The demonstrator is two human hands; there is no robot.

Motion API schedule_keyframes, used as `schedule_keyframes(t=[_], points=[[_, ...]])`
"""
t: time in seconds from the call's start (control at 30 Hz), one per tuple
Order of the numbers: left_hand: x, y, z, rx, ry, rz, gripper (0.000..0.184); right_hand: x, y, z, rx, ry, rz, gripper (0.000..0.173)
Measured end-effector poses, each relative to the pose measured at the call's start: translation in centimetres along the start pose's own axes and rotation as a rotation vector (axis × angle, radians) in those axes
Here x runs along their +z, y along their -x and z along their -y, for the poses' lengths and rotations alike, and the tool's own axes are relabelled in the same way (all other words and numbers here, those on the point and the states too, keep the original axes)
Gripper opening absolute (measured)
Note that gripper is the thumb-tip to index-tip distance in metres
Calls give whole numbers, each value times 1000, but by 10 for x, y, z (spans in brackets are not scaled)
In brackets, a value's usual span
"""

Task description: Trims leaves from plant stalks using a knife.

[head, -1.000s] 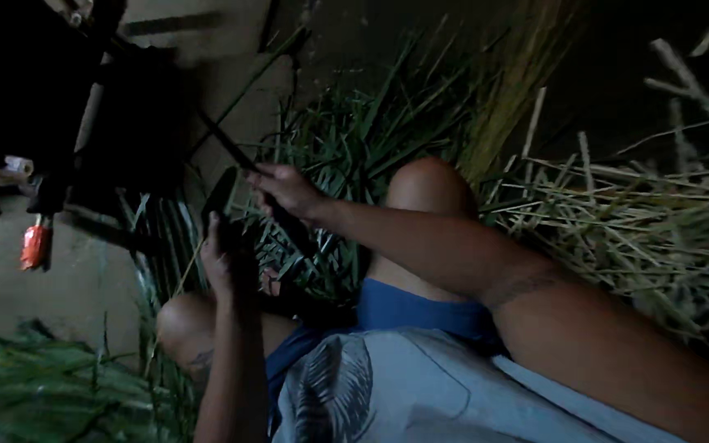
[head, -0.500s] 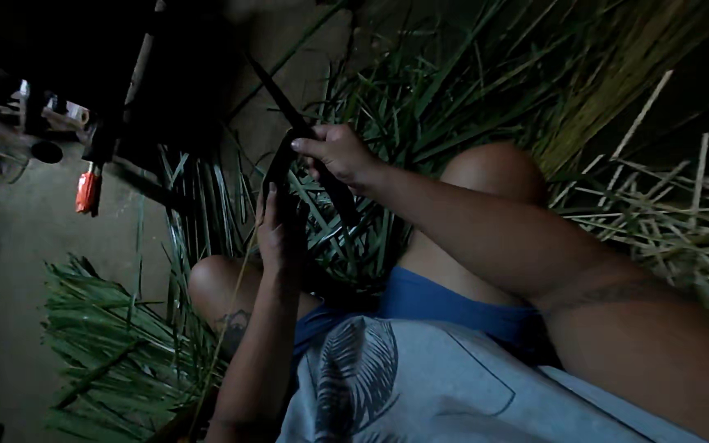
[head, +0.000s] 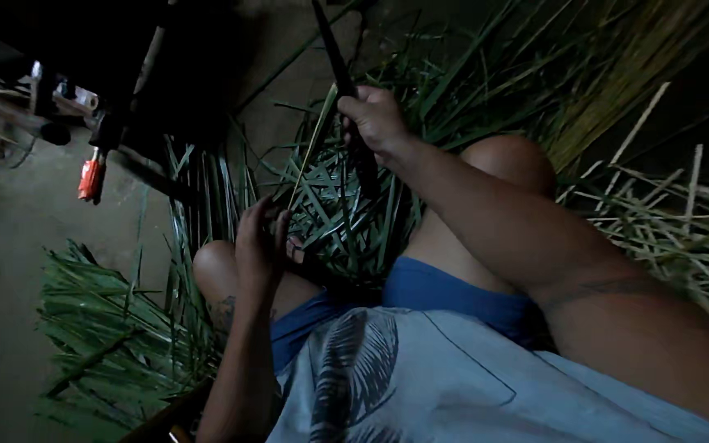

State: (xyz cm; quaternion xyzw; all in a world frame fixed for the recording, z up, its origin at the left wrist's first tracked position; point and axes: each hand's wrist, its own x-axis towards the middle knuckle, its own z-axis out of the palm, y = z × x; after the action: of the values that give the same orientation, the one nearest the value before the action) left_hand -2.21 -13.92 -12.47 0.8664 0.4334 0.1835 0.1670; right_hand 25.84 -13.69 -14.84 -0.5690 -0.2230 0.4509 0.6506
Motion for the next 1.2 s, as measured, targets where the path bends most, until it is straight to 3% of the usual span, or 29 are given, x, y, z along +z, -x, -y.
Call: schedule_keyframes(t=[0.13,0.23,0.33,0.43,0.57,0.7,0.97,1.2], points=[[12,1,0,-9,169,58,27,4,5,-2,-27,-5,-70,12],[18,-4,3,-54,237,32,22,5,8,-5,-54,-56,-28,16],[17,-12,3,-170,330,-13,23,5,17,0,-36,-95,142,31],[11,-16,-3,-268,428,-5,25,11,30,0,49,-116,339,34],[17,-17,-4,-286,514,-25,24,20,38,-11,99,-11,654,31],[18,-15,-11,-274,476,-26,24,29,41,-20,121,59,778,28],[29,-15,-11,-203,478,-33,22,29,38,-27,207,-28,824,31],[34,-11,-12,-194,381,5,22,27,30,-22,207,-14,685,26]])
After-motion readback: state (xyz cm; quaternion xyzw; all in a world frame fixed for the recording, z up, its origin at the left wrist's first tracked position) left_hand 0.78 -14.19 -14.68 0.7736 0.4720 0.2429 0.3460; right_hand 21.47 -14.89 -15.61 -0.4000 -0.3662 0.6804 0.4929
